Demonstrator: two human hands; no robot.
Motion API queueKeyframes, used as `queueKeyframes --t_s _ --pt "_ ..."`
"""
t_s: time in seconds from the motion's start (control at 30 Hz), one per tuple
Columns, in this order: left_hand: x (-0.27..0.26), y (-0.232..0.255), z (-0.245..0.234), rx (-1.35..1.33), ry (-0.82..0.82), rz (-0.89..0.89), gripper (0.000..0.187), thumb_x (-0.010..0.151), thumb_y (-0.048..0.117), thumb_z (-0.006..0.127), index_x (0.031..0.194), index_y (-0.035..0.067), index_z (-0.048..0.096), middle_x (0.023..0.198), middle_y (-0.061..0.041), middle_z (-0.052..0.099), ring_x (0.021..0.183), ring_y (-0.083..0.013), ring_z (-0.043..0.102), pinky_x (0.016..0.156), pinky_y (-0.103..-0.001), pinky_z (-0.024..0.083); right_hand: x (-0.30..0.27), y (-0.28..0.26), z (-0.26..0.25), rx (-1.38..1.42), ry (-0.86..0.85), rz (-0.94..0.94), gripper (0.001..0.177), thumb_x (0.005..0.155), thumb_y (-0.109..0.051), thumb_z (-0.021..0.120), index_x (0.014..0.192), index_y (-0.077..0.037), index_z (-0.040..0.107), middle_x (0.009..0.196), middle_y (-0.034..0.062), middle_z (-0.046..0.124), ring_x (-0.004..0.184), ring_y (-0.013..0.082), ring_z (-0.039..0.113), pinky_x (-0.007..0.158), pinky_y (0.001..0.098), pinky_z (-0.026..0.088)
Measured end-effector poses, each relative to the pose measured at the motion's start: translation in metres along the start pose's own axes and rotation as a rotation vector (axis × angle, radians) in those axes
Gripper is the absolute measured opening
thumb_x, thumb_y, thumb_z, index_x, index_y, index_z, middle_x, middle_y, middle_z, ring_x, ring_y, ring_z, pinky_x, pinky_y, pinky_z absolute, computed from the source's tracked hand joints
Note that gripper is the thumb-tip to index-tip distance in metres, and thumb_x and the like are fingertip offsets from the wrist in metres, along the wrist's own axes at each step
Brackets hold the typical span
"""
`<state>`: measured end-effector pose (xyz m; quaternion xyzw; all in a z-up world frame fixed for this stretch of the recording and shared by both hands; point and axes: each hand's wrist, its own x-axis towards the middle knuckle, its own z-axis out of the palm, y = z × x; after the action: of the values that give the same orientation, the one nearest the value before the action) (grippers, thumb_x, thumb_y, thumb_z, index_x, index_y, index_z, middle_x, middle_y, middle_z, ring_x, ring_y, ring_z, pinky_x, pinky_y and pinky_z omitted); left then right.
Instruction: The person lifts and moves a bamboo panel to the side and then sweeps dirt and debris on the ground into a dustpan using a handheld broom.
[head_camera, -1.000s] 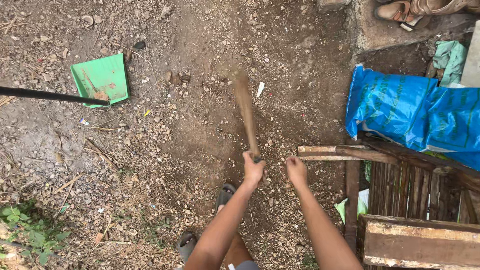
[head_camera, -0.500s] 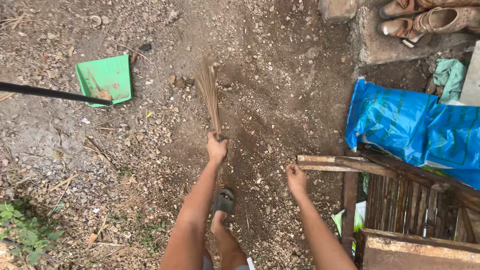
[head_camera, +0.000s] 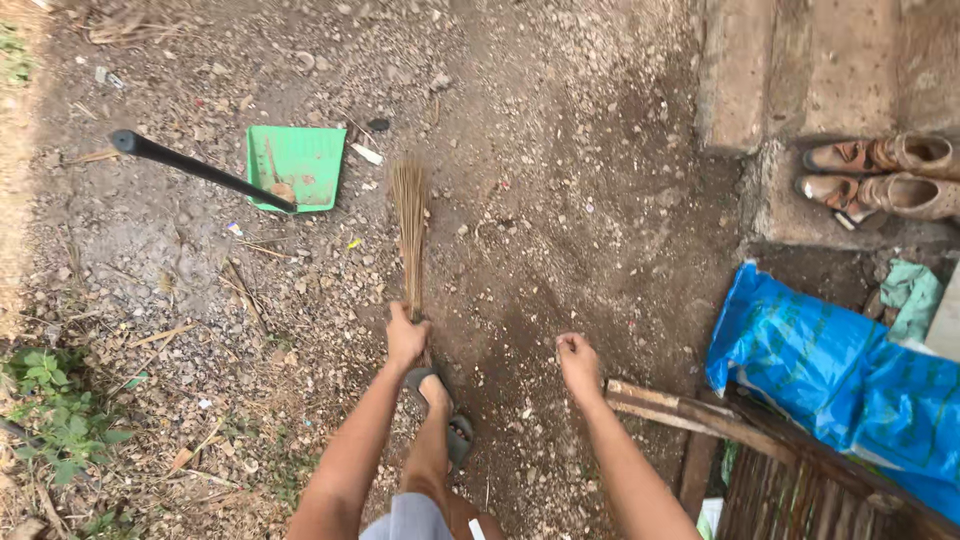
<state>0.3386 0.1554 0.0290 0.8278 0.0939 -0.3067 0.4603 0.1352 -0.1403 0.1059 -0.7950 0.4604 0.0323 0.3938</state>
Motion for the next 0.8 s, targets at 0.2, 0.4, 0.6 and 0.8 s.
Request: queueKeyframes --t_s 0.2,0.4,0.6,0.8 --pt "-0.028 0.005 -0.031 -0.368 -0.191 -0.354 0.057 0.090 0.037 0.072 0.127 -0.001 0.052 0.100 -0.027 0.068 0.078 -0.0411 0.072 0.072 -0.051 0.058 0.057 -0.108 0.056 -0.016 -0.245 -0.006 0.021 0.097 -0.022 0.063 0.111 -0.011 0.074 0.073 0.0056 0.072 0.061 0.0112 0.065 0.058 0.0306 0.048" --pt "-0.035 -0.042 -0.078 -0.024 -0.089 -0.320 0.056 0.080 0.042 0.074 0.114 -0.001 0.063 0.097 -0.025 0.074 0.092 -0.0375 0.073 0.086 -0.045 0.056 0.071 -0.278 0.157 -0.314 -0.423 -0.319 0.029 0.094 -0.017 0.066 0.122 -0.015 0.072 0.077 0.0090 0.071 0.068 0.0188 0.065 0.064 0.0341 0.050" --pt "-0.057 -0.093 -0.141 -0.026 0.004 -0.386 0.062 0.079 0.040 0.075 0.123 -0.002 0.062 0.103 -0.028 0.073 0.101 -0.0410 0.071 0.093 -0.048 0.055 0.068 -0.408 0.323 -0.131 -0.612 -0.767 0.058 0.084 -0.012 0.077 0.137 -0.007 0.053 0.125 0.0144 0.063 0.104 0.0203 0.066 0.091 0.0349 0.052" --pt "-0.143 -0.124 -0.178 -0.132 0.151 -0.512 0.067 0.079 0.033 0.072 0.137 0.006 0.053 0.102 -0.026 0.073 0.099 -0.0412 0.071 0.091 -0.049 0.055 0.120 -0.510 0.447 0.469 -0.703 -0.261 0.091 0.076 -0.014 0.083 0.145 -0.016 0.025 0.120 0.0053 0.061 0.098 0.0218 0.065 0.076 0.0420 0.056"
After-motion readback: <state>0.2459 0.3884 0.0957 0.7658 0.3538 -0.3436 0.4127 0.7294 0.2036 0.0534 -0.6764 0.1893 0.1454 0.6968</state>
